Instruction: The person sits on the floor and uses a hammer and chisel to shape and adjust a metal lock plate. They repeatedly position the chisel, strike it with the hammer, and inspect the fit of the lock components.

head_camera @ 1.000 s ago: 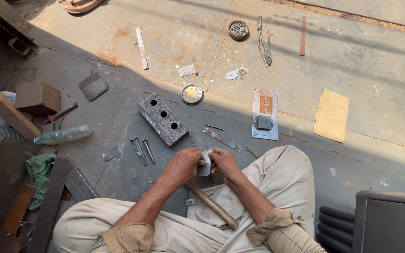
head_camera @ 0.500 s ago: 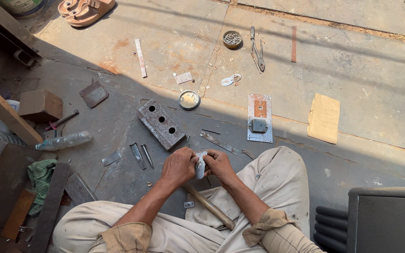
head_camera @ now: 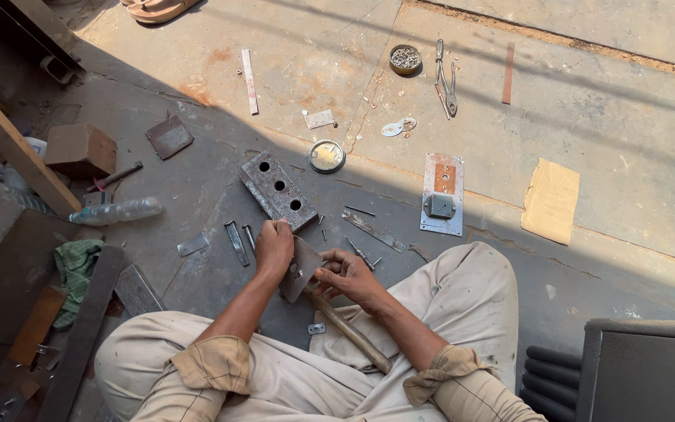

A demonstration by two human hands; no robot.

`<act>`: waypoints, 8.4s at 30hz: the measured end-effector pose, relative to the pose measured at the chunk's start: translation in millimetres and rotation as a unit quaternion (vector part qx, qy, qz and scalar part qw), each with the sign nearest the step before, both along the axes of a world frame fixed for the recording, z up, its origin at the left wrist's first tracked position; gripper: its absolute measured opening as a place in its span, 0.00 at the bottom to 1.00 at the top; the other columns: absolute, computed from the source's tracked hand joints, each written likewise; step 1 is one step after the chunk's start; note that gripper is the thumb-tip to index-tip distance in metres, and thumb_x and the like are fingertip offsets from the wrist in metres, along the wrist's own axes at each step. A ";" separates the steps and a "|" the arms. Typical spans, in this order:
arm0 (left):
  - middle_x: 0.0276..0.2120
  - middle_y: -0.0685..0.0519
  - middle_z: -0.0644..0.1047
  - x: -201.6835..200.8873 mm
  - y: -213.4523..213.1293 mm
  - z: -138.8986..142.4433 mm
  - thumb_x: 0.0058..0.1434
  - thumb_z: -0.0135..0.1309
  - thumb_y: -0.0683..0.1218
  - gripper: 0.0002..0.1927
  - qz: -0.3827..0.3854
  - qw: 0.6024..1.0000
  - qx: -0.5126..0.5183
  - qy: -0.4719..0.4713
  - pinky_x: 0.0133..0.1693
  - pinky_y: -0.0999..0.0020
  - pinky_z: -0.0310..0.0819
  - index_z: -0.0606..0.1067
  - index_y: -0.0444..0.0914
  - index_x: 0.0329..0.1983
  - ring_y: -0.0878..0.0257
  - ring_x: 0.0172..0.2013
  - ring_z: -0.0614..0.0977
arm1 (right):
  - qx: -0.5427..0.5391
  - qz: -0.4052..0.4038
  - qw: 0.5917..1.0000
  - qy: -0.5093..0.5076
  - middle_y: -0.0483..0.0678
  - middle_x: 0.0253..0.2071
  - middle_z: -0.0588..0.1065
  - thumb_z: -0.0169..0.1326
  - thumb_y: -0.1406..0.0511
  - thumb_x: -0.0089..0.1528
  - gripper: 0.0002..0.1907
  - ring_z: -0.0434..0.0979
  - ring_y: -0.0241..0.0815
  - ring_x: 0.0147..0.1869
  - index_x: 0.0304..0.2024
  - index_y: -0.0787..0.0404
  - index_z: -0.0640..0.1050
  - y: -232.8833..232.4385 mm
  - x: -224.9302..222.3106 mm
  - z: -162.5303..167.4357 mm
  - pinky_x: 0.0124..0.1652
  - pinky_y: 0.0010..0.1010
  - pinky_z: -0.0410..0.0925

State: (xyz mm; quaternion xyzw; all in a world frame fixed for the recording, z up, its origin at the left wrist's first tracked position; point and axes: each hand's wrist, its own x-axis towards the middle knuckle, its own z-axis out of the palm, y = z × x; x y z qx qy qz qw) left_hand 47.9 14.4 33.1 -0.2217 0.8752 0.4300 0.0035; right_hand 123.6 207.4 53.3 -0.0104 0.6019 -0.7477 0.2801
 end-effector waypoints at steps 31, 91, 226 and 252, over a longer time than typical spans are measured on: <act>0.41 0.49 0.81 -48.7 -108.9 21.4 0.71 0.41 0.60 0.25 0.339 0.902 0.264 0.041 0.41 0.62 0.79 0.75 0.34 0.45 0.59 0.40 0.84 | 0.534 0.005 0.780 0.326 0.55 0.30 0.78 0.53 0.59 0.69 0.33 0.79 0.54 0.31 0.74 0.48 0.57 -66.3 -6.8 11.0 0.34 0.47 0.70; 0.33 0.50 0.83 -22.2 -41.9 -16.4 0.63 0.60 0.41 0.12 -0.123 0.982 0.133 -0.055 0.30 0.73 0.78 0.78 0.34 0.49 0.67 0.28 0.83 | 0.107 -0.179 0.973 -0.099 0.38 0.21 0.63 0.51 0.55 0.68 0.33 0.59 0.26 0.16 0.73 0.52 0.59 4.8 -8.6 1.0 0.14 0.21 0.58; 0.34 0.42 0.81 -36.2 -12.2 -11.3 0.64 0.60 0.41 0.08 -0.161 0.942 -0.074 0.286 0.37 0.47 0.74 0.72 0.35 0.40 0.43 0.37 0.83 | 0.531 -0.050 0.770 0.350 0.55 0.28 0.73 0.53 0.57 0.72 0.14 0.75 0.53 0.27 0.46 0.61 0.69 -10.0 8.8 87.3 0.29 0.41 0.65; 0.32 0.41 0.82 -51.7 -68.6 61.5 0.63 0.59 0.44 0.10 0.191 0.973 -0.002 0.127 0.37 0.55 0.78 0.74 0.33 0.38 0.48 0.33 0.86 | 0.197 0.040 0.964 -0.174 0.38 0.21 0.63 0.50 0.53 0.68 0.16 0.60 0.29 0.15 0.39 0.59 0.71 23.1 99.6 30.8 0.14 0.24 0.58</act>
